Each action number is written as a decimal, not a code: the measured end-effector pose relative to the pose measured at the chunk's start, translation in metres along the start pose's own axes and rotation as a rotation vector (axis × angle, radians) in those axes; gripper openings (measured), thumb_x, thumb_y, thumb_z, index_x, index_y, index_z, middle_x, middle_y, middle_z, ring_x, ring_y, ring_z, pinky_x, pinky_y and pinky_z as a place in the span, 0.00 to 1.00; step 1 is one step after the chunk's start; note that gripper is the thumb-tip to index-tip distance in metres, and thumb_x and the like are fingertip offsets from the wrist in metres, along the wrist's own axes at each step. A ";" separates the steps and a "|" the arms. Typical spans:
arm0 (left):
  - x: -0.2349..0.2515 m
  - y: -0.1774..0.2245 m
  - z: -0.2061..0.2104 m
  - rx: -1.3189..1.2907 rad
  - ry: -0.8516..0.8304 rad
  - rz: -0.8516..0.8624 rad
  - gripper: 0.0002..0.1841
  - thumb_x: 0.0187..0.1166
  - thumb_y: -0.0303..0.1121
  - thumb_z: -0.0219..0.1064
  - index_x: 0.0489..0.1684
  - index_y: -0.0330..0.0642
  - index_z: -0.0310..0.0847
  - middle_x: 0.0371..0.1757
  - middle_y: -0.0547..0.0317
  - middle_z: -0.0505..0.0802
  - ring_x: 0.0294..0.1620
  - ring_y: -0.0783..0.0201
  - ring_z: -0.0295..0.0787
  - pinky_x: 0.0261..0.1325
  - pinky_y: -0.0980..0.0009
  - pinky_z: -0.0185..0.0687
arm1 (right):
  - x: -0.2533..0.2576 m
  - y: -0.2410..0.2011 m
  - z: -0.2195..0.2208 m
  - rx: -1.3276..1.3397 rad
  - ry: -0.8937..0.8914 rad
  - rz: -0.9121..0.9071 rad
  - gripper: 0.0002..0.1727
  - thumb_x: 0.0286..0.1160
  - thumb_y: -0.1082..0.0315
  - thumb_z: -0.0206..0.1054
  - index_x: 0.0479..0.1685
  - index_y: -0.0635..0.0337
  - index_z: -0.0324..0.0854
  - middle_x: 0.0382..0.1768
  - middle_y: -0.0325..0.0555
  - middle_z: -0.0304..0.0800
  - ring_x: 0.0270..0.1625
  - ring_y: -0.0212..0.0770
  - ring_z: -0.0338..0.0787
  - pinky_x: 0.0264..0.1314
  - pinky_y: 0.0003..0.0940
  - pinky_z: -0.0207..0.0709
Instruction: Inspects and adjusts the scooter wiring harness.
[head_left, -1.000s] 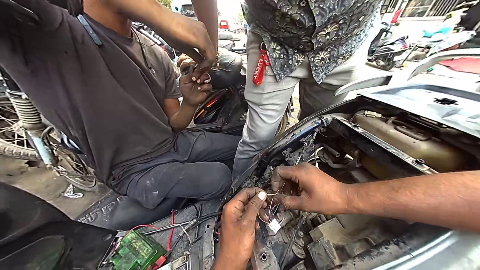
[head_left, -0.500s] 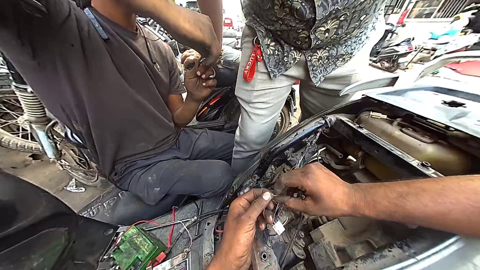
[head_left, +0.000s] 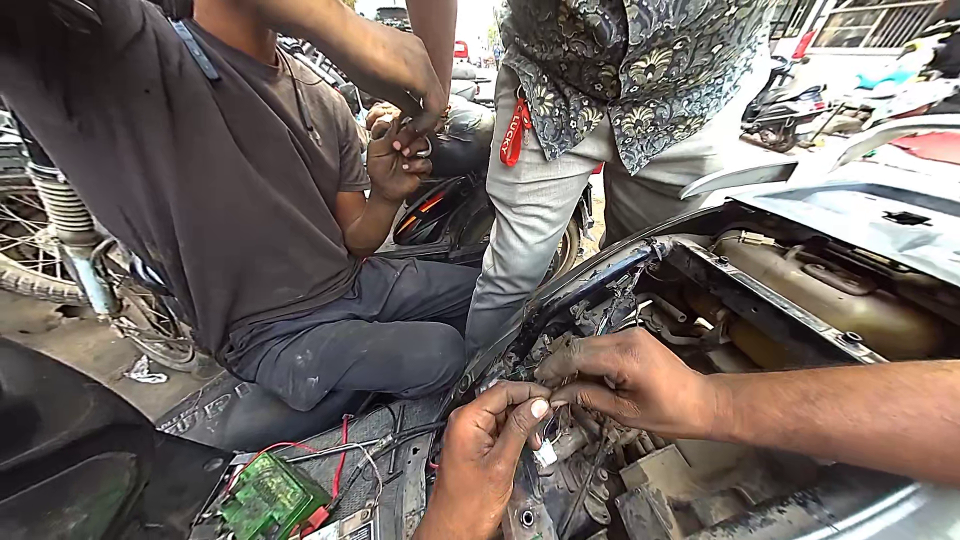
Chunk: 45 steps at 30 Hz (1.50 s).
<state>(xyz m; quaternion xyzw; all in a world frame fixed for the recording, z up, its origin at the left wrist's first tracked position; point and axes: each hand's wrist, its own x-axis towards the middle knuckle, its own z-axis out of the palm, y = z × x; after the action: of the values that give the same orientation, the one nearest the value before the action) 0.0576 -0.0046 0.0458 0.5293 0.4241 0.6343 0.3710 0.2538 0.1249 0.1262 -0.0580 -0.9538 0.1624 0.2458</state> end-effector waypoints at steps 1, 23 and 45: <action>0.000 0.001 0.000 -0.036 -0.006 -0.010 0.10 0.83 0.30 0.69 0.49 0.31 0.91 0.39 0.43 0.94 0.30 0.57 0.88 0.34 0.67 0.87 | 0.000 -0.001 -0.001 -0.084 -0.004 -0.075 0.11 0.81 0.60 0.72 0.57 0.44 0.92 0.49 0.25 0.94 0.47 0.22 0.92 0.45 0.27 0.89; -0.002 -0.026 0.019 0.266 -0.196 0.084 0.14 0.87 0.40 0.64 0.62 0.52 0.91 0.54 0.62 0.91 0.54 0.68 0.88 0.59 0.66 0.87 | -0.003 -0.026 -0.026 -0.807 -0.434 -0.714 0.14 0.89 0.73 0.50 0.57 0.56 0.82 0.52 0.46 0.91 0.41 0.45 0.90 0.39 0.38 0.82; -0.008 0.000 0.028 0.494 0.161 0.143 0.07 0.81 0.46 0.71 0.45 0.67 0.96 0.44 0.83 0.94 0.43 0.80 0.90 0.49 0.68 0.91 | -0.014 -0.114 0.013 0.684 0.515 1.076 0.17 0.80 0.62 0.72 0.64 0.58 0.85 0.48 0.55 0.96 0.39 0.46 0.95 0.42 0.37 0.90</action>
<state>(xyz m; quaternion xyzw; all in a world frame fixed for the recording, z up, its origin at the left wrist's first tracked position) 0.0862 -0.0080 0.0447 0.5803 0.5558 0.5761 0.1499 0.2562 0.0108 0.1474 -0.4796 -0.5985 0.5350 0.3544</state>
